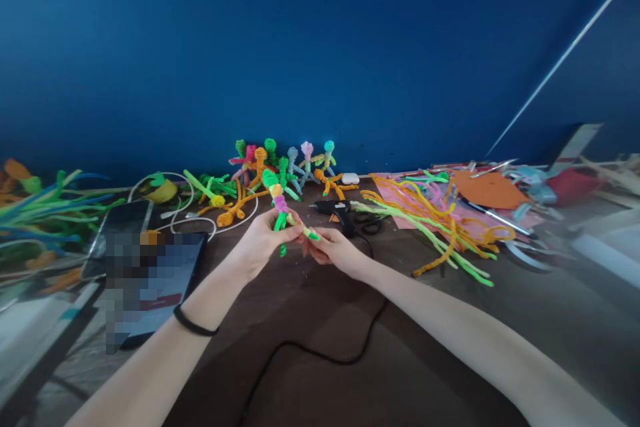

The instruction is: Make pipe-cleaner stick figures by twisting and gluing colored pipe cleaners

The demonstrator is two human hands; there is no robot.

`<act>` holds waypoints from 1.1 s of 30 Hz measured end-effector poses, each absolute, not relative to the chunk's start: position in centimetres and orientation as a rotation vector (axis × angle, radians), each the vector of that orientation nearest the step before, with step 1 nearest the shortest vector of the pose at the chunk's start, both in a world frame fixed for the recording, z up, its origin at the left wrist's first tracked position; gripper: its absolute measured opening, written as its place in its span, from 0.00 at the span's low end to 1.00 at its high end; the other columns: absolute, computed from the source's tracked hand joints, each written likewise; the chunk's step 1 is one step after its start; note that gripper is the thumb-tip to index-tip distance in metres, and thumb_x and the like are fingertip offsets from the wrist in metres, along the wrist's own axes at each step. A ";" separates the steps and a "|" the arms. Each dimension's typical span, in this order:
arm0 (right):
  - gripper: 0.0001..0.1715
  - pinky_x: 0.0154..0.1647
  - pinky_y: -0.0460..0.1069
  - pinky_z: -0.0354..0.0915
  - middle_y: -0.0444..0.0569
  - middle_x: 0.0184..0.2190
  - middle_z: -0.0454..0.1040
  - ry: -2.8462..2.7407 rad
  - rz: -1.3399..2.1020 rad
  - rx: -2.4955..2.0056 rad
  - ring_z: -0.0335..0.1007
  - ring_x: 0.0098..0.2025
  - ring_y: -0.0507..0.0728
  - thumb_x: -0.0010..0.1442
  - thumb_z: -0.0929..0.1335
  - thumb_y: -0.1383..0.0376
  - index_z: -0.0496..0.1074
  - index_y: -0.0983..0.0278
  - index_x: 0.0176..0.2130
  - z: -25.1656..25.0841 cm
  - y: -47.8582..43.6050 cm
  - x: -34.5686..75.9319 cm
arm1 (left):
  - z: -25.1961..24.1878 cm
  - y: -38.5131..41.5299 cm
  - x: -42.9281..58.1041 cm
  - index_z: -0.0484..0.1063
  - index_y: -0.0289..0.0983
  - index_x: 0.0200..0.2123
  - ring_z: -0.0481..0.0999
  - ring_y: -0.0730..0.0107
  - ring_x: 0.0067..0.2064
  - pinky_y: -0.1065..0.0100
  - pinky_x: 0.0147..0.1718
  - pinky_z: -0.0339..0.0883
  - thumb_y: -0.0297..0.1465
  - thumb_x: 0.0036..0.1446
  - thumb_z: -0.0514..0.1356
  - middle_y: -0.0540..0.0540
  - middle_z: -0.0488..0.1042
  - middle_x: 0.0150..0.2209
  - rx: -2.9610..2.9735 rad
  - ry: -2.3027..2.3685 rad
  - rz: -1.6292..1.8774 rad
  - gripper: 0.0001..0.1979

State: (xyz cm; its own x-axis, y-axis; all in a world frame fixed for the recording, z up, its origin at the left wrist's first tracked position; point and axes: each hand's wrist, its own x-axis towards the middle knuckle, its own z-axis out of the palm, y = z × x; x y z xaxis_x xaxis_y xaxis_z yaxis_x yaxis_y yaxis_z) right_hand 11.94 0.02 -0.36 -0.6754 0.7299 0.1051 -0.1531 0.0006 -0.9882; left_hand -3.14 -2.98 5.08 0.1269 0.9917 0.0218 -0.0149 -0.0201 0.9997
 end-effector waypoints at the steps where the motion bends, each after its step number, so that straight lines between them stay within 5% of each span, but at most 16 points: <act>1: 0.24 0.16 0.44 0.39 0.35 0.14 0.48 -1.578 1.799 -0.589 0.38 0.16 0.44 0.54 0.61 0.48 0.63 0.66 0.27 -0.5 -0.2 11.7 | 4.9 -2.9 -3.0 0.66 0.35 0.26 0.70 0.74 0.26 0.71 0.28 0.63 0.31 0.41 0.64 0.53 0.68 0.23 1.259 1.092 1.172 0.10; 8: 0.22 0.16 0.43 0.41 0.36 0.15 0.47 -1.682 1.778 -0.711 0.40 0.16 0.45 0.59 0.57 0.53 0.65 0.67 0.28 0.0 -1.2 11.3 | 4.1 -2.8 -2.7 0.67 0.36 0.27 0.71 0.69 0.31 0.67 0.33 0.63 0.32 0.47 0.59 0.50 0.71 0.26 1.622 1.497 1.248 0.06; 14: 0.15 0.29 0.44 0.54 0.44 0.23 0.67 -2.177 1.139 -0.914 0.59 0.26 0.48 0.58 0.61 0.62 0.71 0.68 0.29 1.0 -0.9 12.1 | 4.0 -2.9 -3.4 0.67 0.38 0.31 0.72 0.64 0.35 0.66 0.35 0.63 0.32 0.52 0.53 0.47 0.74 0.32 2.080 1.762 1.048 0.05; 20: 0.16 0.32 0.44 0.54 0.45 0.25 0.70 -2.276 0.925 -0.961 0.62 0.28 0.49 0.59 0.59 0.66 0.70 0.67 0.27 1.5 -0.1 12.8 | 4.3 -2.7 -3.9 0.66 0.38 0.29 0.72 0.65 0.32 0.67 0.33 0.62 0.29 0.52 0.53 0.47 0.74 0.29 2.187 1.701 0.880 0.03; 27: 0.10 0.29 0.44 0.55 0.43 0.24 0.66 -2.108 1.113 -0.871 0.59 0.27 0.48 0.57 0.63 0.62 0.65 0.66 0.29 1.5 1.0 13.6 | 5.6 -2.8 -4.3 0.67 0.37 0.26 0.72 0.66 0.32 0.67 0.35 0.64 0.30 0.47 0.58 0.49 0.73 0.29 1.985 1.465 0.794 0.03; 33: 0.16 0.19 0.43 0.46 0.37 0.17 0.55 -1.827 1.478 -0.698 0.49 0.18 0.45 0.54 0.64 0.54 0.62 0.65 0.29 0.6 1.1 13.5 | 5.4 -3.0 -3.8 0.67 0.36 0.27 0.72 0.70 0.27 0.66 0.32 0.67 0.33 0.41 0.64 0.52 0.70 0.23 1.490 1.222 1.003 0.10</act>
